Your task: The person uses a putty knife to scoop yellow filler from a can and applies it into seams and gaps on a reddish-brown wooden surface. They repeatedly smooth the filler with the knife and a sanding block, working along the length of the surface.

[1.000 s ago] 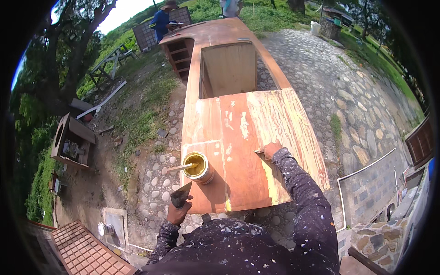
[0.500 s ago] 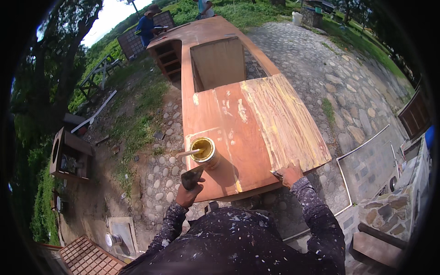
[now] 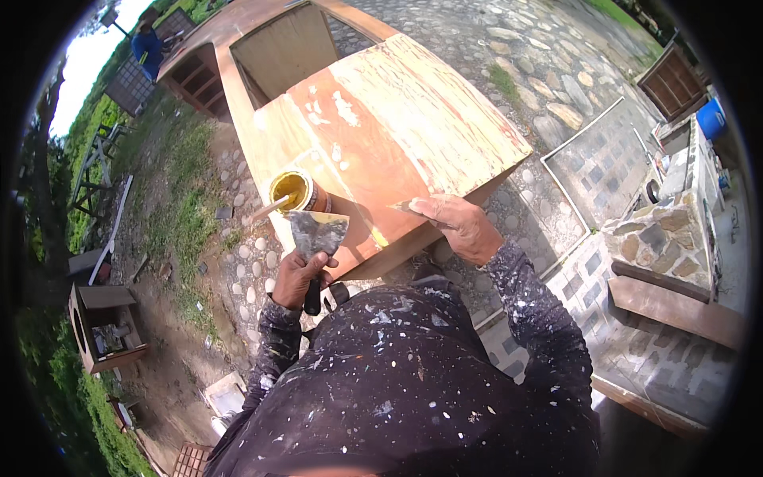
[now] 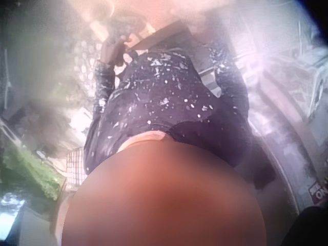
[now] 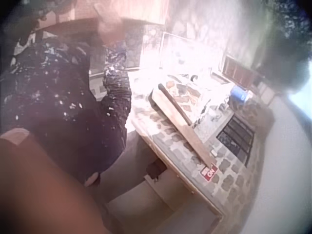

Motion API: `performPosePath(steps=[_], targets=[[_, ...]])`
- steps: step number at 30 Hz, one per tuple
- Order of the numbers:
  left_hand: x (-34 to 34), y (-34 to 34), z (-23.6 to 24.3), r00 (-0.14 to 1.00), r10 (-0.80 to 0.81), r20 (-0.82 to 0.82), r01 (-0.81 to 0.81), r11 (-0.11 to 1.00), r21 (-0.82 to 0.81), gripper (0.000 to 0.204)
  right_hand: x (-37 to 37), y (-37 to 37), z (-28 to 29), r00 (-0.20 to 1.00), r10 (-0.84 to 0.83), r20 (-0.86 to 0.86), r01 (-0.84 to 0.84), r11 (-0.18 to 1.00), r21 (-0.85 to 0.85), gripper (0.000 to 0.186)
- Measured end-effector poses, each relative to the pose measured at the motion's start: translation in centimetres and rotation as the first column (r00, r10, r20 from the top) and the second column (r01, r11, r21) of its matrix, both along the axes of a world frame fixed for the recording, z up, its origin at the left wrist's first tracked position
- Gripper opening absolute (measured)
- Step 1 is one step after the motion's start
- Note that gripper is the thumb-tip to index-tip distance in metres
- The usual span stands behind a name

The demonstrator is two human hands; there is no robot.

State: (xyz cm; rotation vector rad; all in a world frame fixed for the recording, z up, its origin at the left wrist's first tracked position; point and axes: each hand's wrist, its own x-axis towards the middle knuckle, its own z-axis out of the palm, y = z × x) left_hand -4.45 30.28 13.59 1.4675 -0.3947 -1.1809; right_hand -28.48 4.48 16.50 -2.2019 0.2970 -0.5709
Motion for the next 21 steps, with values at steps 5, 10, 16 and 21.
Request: performPosePath(steps=[5, 10, 16, 21], targets=[[0.3, -4.7, 3.6, 0.997, -0.076, 0.024, 0.079, 0.988, -0.129, 0.038, 7.4, 0.2, 7.0, 0.924, 0.365, 0.112, -0.305, 0.883, -0.357, 0.045], [2.1, -7.0, 6.6, 0.996, 0.079, 0.049, -0.066, 0.972, -0.223, 0.038, 12.4, -2.4, 7.8, 0.899, 0.436, -0.038, -0.353, 0.671, -0.652, 0.048], [4.2, -9.0, 8.9, 0.988, 0.122, 0.098, -0.089, 0.953, -0.291, 0.042, 17.8, -8.4, 8.8, 0.856, 0.517, 0.025, -0.338, 0.596, -0.729, 0.050], [6.0, -9.5, 9.4, 0.882, 0.422, 0.210, -0.307, 0.852, -0.423, 0.038, 19.2, -9.7, 9.9, 0.895, 0.445, -0.008, -0.401, 0.798, -0.450, 0.052]])
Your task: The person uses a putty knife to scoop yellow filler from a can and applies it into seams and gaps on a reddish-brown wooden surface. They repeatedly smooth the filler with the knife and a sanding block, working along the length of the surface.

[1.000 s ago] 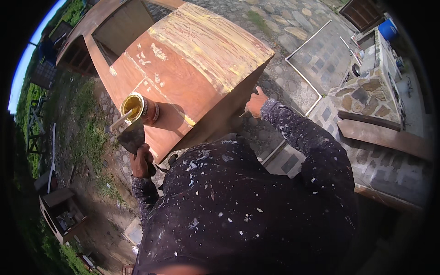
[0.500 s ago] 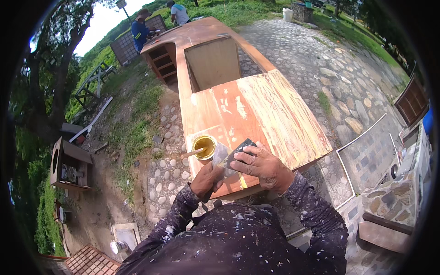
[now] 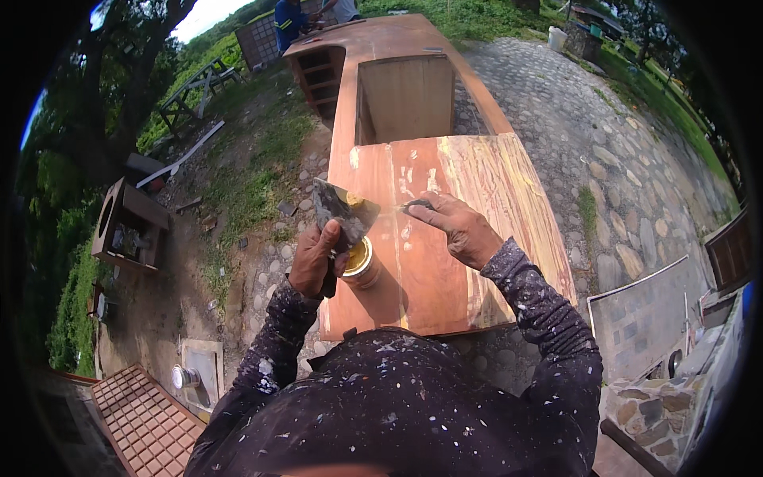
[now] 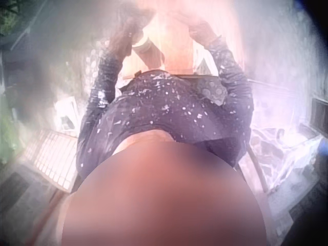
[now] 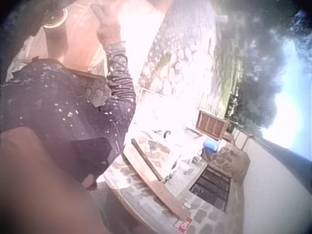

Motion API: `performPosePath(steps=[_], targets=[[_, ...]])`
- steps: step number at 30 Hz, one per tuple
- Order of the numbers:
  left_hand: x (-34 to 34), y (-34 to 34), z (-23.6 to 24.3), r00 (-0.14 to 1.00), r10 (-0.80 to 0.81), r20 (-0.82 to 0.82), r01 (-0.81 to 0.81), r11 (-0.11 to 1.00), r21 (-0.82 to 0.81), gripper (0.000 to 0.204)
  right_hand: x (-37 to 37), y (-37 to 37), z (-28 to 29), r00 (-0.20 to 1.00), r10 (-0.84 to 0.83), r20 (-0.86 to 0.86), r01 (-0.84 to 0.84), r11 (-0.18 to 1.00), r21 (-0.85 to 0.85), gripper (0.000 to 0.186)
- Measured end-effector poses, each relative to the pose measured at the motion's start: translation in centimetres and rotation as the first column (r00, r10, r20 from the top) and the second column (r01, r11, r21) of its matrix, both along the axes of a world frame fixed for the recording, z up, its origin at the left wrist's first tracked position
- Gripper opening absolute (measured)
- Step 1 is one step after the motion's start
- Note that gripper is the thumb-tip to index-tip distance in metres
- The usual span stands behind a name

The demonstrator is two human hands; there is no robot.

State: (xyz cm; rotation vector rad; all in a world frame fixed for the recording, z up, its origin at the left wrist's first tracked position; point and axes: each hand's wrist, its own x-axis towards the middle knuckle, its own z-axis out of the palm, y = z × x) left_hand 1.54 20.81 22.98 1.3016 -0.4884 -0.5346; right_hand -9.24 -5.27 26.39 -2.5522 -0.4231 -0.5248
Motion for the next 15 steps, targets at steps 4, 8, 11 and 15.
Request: performPosePath(steps=[4, 8, 11, 15], targets=[[2.7, -1.4, 0.2, 0.878, 0.095, 0.469, -0.141, 0.988, 0.065, 0.024, -0.9, 2.8, -1.0, 0.940, 0.236, -0.246, 0.254, -0.004, 0.967, 0.041], [2.1, -2.9, 0.0, 0.759, 0.092, 0.645, -0.132, 0.991, 0.014, 0.038, -1.1, 5.5, -1.3, 0.899, 0.416, -0.138, 0.331, -0.439, 0.835, 0.036], [0.0, -2.3, -0.5, 0.569, -0.040, 0.822, -0.145, 0.978, 0.148, 0.061, -1.8, 5.6, -0.8, 0.904, 0.381, -0.193, 0.361, -0.440, 0.822, 0.033], [-2.3, -0.3, -2.0, 0.528, -0.209, 0.823, -0.267, 0.879, 0.395, 0.062, -3.2, 2.7, -0.1, 0.936, 0.335, -0.112, 0.277, -0.501, 0.820, 0.036]])
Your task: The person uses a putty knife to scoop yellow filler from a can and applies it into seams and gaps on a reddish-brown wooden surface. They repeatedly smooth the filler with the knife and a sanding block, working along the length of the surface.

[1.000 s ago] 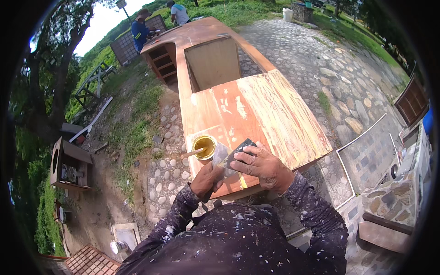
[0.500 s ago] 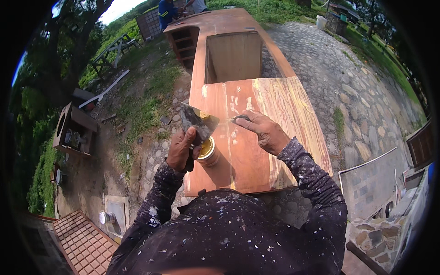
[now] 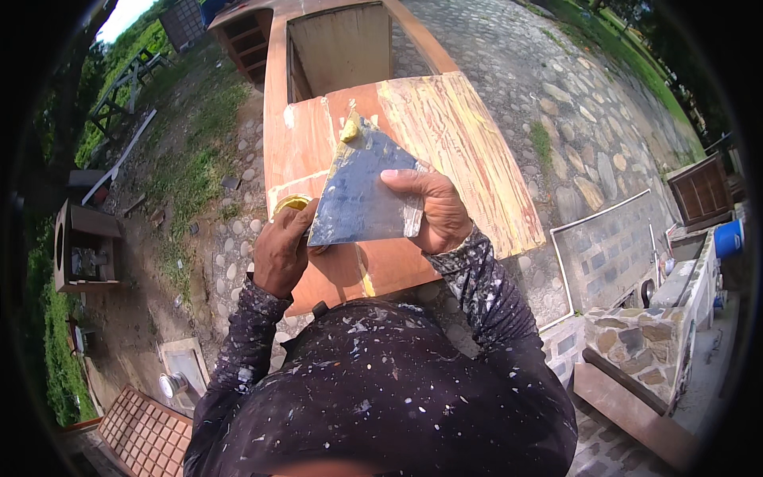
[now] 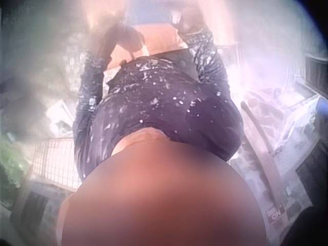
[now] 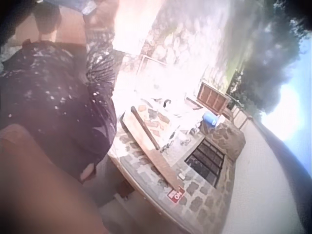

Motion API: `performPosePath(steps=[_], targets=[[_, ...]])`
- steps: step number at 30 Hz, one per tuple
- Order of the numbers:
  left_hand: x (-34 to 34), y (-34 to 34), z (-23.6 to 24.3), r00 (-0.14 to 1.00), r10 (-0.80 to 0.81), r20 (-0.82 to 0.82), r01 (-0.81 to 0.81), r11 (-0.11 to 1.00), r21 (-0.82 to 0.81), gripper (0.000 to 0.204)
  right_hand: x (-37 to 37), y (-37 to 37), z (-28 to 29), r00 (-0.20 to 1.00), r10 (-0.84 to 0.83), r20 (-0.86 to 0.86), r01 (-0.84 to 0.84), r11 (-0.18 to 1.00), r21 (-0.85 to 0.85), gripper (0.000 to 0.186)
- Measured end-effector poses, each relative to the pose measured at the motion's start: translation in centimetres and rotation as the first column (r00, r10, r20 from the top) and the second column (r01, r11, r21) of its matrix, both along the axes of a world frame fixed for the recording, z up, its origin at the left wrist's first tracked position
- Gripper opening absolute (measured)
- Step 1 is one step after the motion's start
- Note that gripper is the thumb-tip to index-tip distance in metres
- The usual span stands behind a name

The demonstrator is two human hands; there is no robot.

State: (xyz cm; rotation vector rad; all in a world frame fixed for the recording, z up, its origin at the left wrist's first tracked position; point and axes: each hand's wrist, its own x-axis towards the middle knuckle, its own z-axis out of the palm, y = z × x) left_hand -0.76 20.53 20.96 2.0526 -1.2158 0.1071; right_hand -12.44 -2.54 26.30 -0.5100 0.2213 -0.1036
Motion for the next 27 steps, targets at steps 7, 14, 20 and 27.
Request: performPosePath(steps=[7, 14, 20, 27], targets=[[-5.2, 10.4, -6.6, 0.886, 0.377, -0.268, -0.399, 0.916, -0.030, 0.030, 8.1, -14.3, -2.6, 0.990, -0.135, -0.034, 0.030, 0.448, -0.893, 0.040], [-1.6, 12.0, -19.1, 0.323, 0.808, -0.492, -0.821, 0.498, 0.279, 0.035, 28.1, -24.5, -12.4, 0.954, -0.148, -0.262, -0.292, -0.662, -0.690, 0.048], [0.4, 10.6, -24.1, 0.539, 0.767, -0.348, -0.774, 0.614, 0.155, 0.060, 39.4, -27.8, -17.7, 0.881, -0.216, -0.422, -0.420, -0.769, -0.482, 0.042], [0.2, 9.9, -24.0, 0.480, 0.788, -0.387, -0.803, 0.572, 0.168, 0.065, 42.2, -28.0, -21.2, 0.810, -0.295, -0.507, -0.495, -0.808, -0.321, 0.044]])
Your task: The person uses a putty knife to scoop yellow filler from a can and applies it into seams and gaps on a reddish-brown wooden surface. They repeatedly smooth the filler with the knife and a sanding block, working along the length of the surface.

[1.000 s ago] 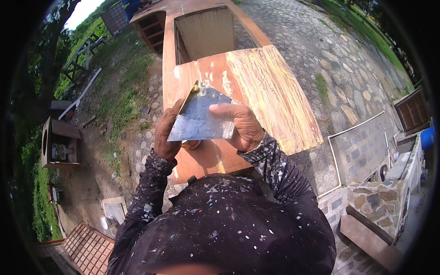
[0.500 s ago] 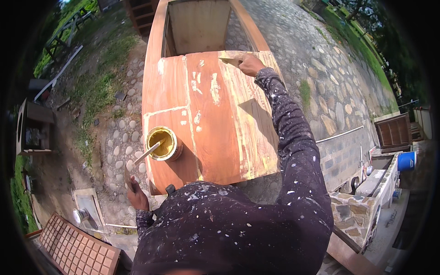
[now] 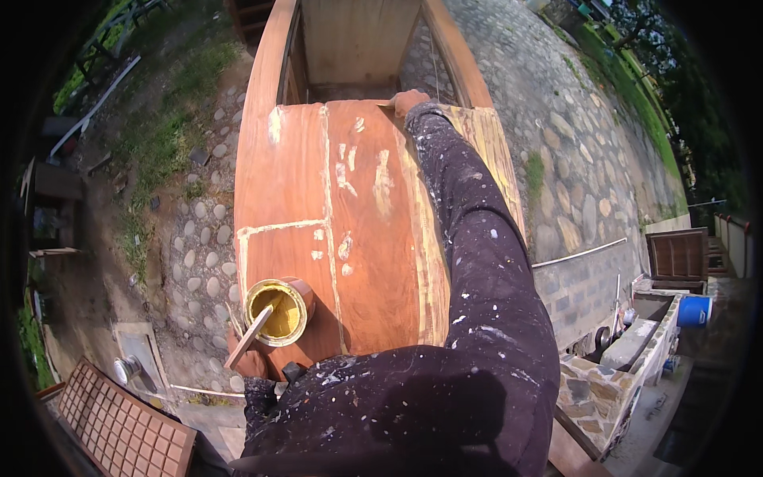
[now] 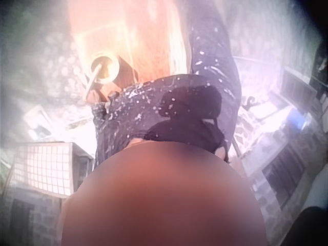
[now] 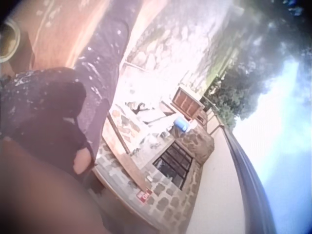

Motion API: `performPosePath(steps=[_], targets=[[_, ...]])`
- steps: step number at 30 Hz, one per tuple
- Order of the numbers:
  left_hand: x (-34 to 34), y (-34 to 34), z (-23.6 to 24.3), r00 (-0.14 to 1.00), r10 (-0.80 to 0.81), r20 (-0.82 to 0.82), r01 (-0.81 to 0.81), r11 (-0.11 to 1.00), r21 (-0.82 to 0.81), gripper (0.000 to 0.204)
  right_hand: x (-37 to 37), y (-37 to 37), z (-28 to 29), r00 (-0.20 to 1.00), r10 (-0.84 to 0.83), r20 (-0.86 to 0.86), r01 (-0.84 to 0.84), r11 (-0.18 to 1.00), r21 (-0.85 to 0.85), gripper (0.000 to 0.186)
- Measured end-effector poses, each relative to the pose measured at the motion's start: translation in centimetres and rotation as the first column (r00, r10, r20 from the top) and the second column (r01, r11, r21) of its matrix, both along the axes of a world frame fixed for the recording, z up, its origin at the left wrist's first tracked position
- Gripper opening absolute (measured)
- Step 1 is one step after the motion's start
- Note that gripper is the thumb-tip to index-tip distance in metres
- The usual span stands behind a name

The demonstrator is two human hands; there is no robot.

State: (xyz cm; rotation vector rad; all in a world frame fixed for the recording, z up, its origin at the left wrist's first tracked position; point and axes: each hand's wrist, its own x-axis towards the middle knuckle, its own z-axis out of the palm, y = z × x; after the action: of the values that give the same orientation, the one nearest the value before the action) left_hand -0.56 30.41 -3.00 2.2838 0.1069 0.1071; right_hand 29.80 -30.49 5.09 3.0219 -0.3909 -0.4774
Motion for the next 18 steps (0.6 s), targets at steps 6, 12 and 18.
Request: performPosePath(steps=[6, 12, 18], targets=[[0.5, -0.5, -1.1, 0.990, 0.091, -0.106, -0.119, 0.946, -0.301, 0.074, -0.3, -2.1, -0.7, 0.997, 0.058, 0.046, -0.060, 0.998, 0.025, 0.054], [0.4, -0.6, -0.2, 0.978, 0.136, -0.156, -0.170, 0.956, -0.238, 0.075, 1.0, -1.8, -1.2, 0.996, 0.068, 0.050, -0.066, 0.997, -0.041, 0.054], [0.5, -0.6, -0.3, 0.982, 0.136, -0.131, -0.161, 0.964, -0.210, 0.078, 0.3, -0.3, -2.5, 0.999, 0.004, 0.033, -0.002, 0.998, -0.068, 0.056]])
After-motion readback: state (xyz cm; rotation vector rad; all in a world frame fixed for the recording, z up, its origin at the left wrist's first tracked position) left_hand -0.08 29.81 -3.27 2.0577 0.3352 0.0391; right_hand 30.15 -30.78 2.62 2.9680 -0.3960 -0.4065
